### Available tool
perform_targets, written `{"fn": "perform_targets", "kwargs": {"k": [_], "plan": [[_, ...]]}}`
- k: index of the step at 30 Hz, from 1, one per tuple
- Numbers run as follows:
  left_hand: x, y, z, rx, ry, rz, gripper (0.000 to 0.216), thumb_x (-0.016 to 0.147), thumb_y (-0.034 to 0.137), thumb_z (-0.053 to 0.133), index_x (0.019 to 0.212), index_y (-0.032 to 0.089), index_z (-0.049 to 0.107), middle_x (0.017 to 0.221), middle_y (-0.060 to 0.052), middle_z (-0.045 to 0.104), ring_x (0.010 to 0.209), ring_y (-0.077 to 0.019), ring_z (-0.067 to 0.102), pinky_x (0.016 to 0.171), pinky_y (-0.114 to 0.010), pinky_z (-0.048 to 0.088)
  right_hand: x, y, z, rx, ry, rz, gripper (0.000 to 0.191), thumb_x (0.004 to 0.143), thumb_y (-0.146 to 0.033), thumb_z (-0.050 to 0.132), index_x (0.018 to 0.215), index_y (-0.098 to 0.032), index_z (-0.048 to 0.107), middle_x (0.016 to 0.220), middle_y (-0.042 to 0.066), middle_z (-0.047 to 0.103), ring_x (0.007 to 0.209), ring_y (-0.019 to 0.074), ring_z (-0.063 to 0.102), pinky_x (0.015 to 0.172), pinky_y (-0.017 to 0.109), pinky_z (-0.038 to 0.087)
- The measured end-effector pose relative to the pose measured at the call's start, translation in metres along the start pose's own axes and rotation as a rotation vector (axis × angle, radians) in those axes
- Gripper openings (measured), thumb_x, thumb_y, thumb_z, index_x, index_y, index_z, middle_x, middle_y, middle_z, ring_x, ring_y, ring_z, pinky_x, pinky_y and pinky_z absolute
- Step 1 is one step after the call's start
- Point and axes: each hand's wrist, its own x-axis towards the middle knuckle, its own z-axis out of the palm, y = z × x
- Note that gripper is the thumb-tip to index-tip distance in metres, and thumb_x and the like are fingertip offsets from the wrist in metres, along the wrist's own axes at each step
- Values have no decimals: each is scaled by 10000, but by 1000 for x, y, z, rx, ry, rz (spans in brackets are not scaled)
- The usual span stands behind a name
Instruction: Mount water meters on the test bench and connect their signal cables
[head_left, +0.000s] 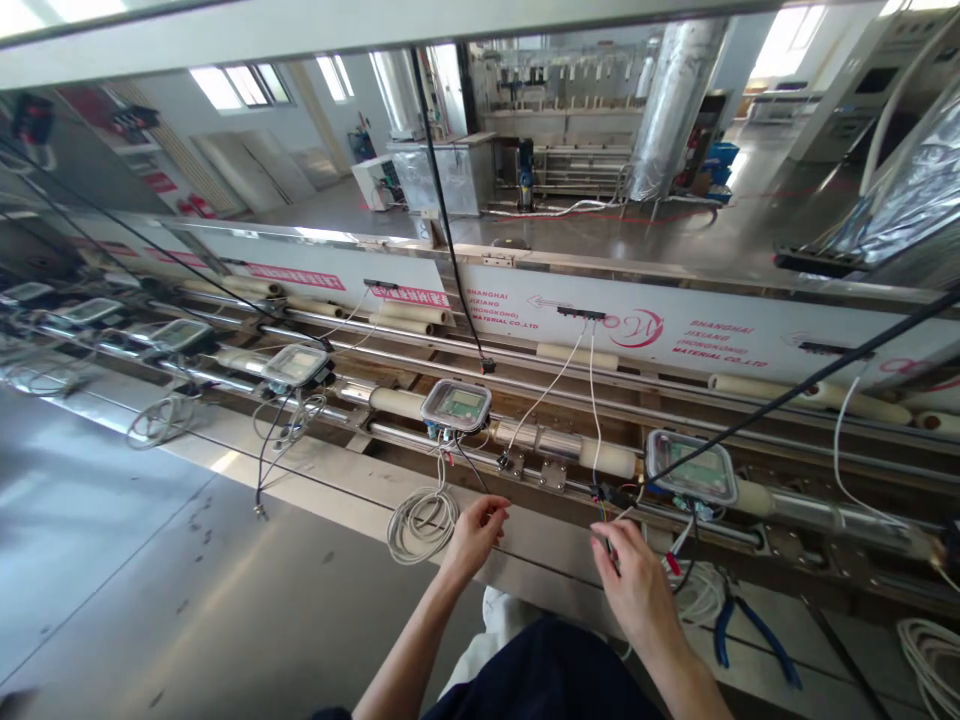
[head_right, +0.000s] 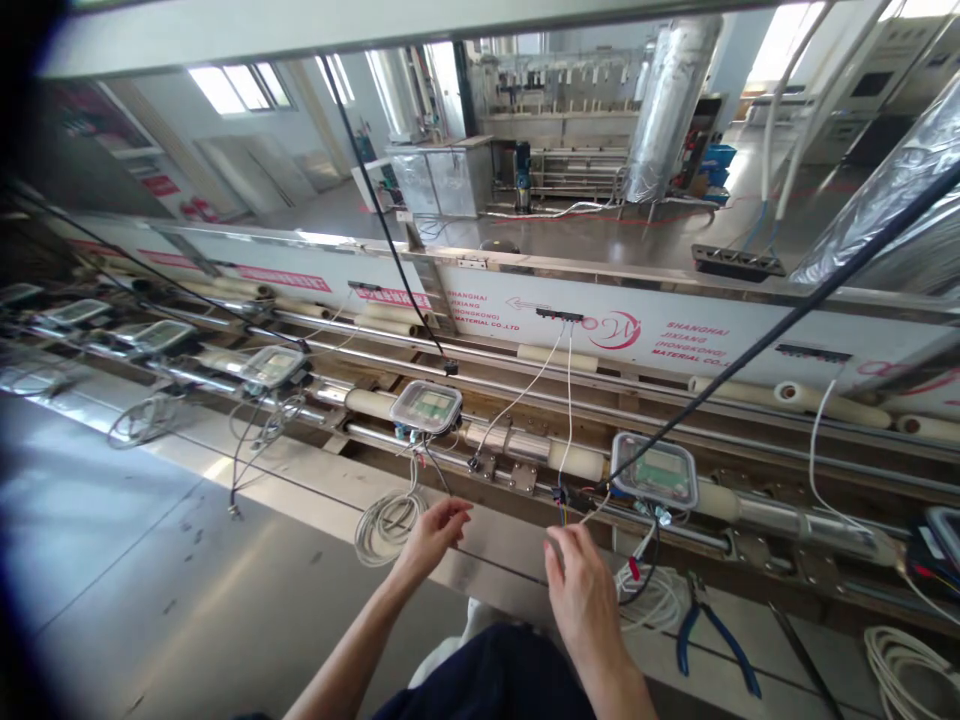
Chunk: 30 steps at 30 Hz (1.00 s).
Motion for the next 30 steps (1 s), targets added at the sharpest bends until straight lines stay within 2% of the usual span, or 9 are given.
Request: {"fn": "perform_targets", "kwargs": {"k": [3, 5, 8, 10, 14, 19, 22, 25, 30], "plan": [[-17, 29, -1, -321, -154, 30, 292, 818, 356, 498, 990, 122, 535, 809, -54, 612, 602, -120, 554, 509, -212, 441, -4, -27, 10, 288, -217, 77, 335, 873, -432, 449, 1047, -186, 594, 998, 87, 633, 764, 177, 609, 701, 290, 485], [-25, 45, -3, -473, -191, 50, 325, 787, 373, 564, 989, 121, 530, 852, -68, 621, 635, -122, 563, 512, -200, 433, -4, -42, 16, 466, -343, 96, 375, 857, -471, 473, 1071, -182, 582, 995, 75, 650, 797, 170, 611, 713, 263, 475], [-29, 54, -7, -476, -160, 60, 318, 758, 360, 605, 966, 128, 540, 883, -75, 633, 683, -137, 577, 537, -208, 441, 0, -54, 19, 554, -451, 113, 386, 882, -487, 411, 896, -159, 615, 735, 34, 657, 683, 148, 601, 643, 231, 443], [-29, 52, -13, -378, -147, 63, 264, 754, 341, 606, 909, 132, 560, 785, -51, 632, 675, -145, 574, 553, -216, 441, 2, -53, 15, 471, -453, 130, 411, 890, -487, 387, 802, -160, 620, 597, 6, 608, 580, 134, 568, 573, 224, 403], [-29, 41, -36, 31, -170, 80, 144, 793, 292, 561, 781, 155, 604, 605, 3, 582, 558, -122, 522, 542, -217, 393, 1, -40, -4, 273, -435, 115, 376, 887, -459, 408, 792, -184, 646, 580, -6, 611, 567, 134, 568, 560, 230, 366], [-38, 42, -57, 471, -250, 333, 132, 836, 316, 564, 840, 228, 662, 794, -24, 588, 766, -159, 550, 692, -246, 385, -8, -43, -11, 91, -368, 34, 366, 912, -405, 376, 722, -203, 615, 612, 0, 613, 610, 149, 574, 601, 248, 363], [-41, 50, -56, 529, -370, 508, 135, 850, 333, 562, 899, 247, 654, 959, -40, 557, 868, -165, 533, 743, -242, 380, -9, -57, -5, 43, -327, 0, 346, 920, -389, 372, 742, -213, 610, 653, 5, 623, 650, 159, 578, 621, 251, 371], [-39, 56, -52, 541, -526, 619, 171, 903, 263, 473, 865, 212, 632, 887, -29, 584, 815, -150, 530, 699, -230, 368, -9, -68, -1, 33, -315, -19, 333, 920, -395, 383, 751, -216, 608, 683, 9, 637, 669, 163, 588, 628, 249, 382], [-32, 51, -53, 536, -545, 645, 233, 922, 261, 428, 832, 183, 628, 782, -38, 597, 757, -159, 517, 672, -239, 350, -14, -67, -2, -4, -304, -31, 312, 925, -378, 392, 739, -213, 579, 700, 0, 642, 655, 145, 597, 603, 232, 382]]}}
